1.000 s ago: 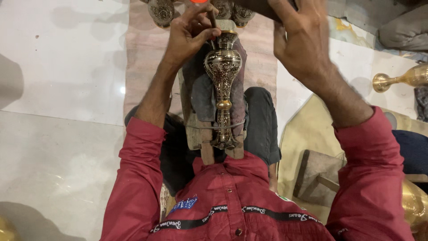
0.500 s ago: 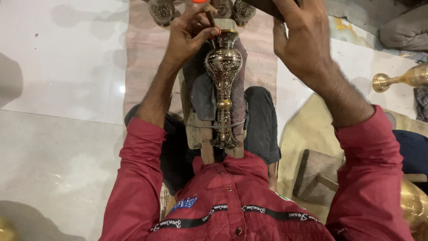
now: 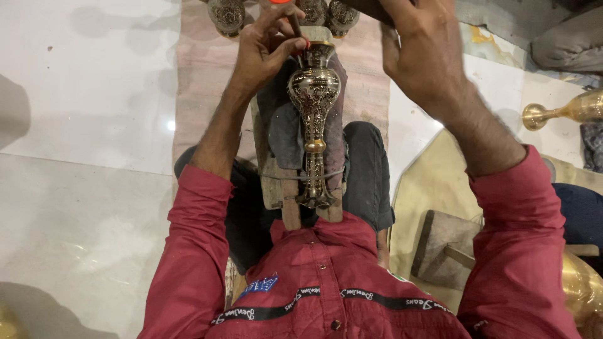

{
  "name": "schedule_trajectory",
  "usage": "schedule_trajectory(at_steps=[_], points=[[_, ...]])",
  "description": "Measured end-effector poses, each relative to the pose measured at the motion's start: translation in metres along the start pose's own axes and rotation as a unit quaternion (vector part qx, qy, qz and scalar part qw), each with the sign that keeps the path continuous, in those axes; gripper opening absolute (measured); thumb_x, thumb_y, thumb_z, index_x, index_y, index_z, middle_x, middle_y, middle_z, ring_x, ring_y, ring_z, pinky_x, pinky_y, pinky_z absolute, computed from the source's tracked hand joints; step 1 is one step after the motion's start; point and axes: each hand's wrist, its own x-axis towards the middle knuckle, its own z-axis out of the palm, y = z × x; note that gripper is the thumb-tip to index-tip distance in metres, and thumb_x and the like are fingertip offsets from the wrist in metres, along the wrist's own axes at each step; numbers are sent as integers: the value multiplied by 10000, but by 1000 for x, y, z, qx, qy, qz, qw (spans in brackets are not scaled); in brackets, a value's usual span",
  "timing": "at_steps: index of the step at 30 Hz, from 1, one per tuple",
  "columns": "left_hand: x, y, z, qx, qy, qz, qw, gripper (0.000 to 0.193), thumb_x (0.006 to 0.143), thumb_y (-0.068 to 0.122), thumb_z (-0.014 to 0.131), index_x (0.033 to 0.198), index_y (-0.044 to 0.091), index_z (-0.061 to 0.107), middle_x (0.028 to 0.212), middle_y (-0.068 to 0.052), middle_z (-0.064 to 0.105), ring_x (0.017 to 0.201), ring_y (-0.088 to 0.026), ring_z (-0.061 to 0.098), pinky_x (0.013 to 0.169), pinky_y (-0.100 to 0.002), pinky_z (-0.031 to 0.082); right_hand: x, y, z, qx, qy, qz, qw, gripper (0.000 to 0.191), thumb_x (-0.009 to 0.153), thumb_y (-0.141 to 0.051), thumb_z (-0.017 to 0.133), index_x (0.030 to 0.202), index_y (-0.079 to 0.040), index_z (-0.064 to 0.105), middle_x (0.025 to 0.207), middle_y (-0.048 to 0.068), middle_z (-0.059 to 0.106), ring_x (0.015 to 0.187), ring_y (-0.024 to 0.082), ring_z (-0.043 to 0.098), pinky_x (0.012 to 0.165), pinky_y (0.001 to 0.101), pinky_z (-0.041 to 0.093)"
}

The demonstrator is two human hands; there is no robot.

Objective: The person sits on the floor with an ornate brass vessel clamped in a wooden vise between their feet. They hold a small punch against the vessel's surface and strike it with a wooden mallet, repositioning the punch repeatedly to work the metal around the neck and body, occasionally rotating the vessel.

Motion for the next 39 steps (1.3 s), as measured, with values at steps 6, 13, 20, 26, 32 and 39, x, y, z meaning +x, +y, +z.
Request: schedule_trajectory(at_steps=[6, 13, 20, 26, 32, 39], points=[[-7, -12, 0, -12, 28, -6, 1000, 446, 1034, -88, 748, 1423, 41, 570, 1251, -86, 687, 1049, -131, 714, 974, -324, 650, 4, -12, -11, 3, 22, -27, 999, 562, 938, 127, 628, 1449, -98, 564, 1235, 183, 589, 1127, 355, 566, 958, 511, 465], [-5, -5, -1, 11, 23, -25, 999, 407, 1048, -50, 778, 1394, 26, 580, 1140, -73, 738, 1047, -162, 758, 968, -333, 682, 9, -20, -12, -35, 26, -34, 998, 608, 937, 148, 595, 1486, -112, 579, 1264, 183, 572, 1157, 343, 566, 974, 490, 442], [3, 7, 0, 32, 133, -35, 990, 289, 1020, 113, 717, 1242, 31, 553, 1063, -55, 671, 920, -149, 750, 832, -322, 680, -31, -1, 9, -37, 18, 53, 998, 630, 943, 96, 665, 1530, -105, 555, 1205, 142, 589, 1102, 286, 596, 946, 460, 488], [-5, -12, -8, 90, 111, -151, 978, 262, 1065, 347, 662, 1080, 89, 622, 816, 26, 560, 695, -85, 550, 615, -251, 498, -106, -31, 62, 242, 36, 237, 940, 214, 941, -1, 741, 1110, -40, 616, 965, 96, 568, 841, 198, 591, 729, 364, 496], [-12, -17, -10, 122, 19, -200, 972, 376, 1045, 450, 712, 880, 118, 648, 790, 102, 489, 713, -35, 452, 644, -234, 402, -155, -123, 58, 357, -9, 106, 928, 373, 656, -48, 760, 1003, -35, 626, 965, 98, 637, 893, 232, 653, 746, 353, 545], [-7, -15, -10, 164, 26, -187, 968, 546, 1048, 456, 753, 763, 81, 477, 708, 99, 390, 677, -55, 364, 615, -257, 315, -154, -162, 40, 242, -48, 43, 968, 436, 566, -58, 795, 984, -35, 674, 880, 90, 618, 832, 289, 625, 714, 416, 461]])
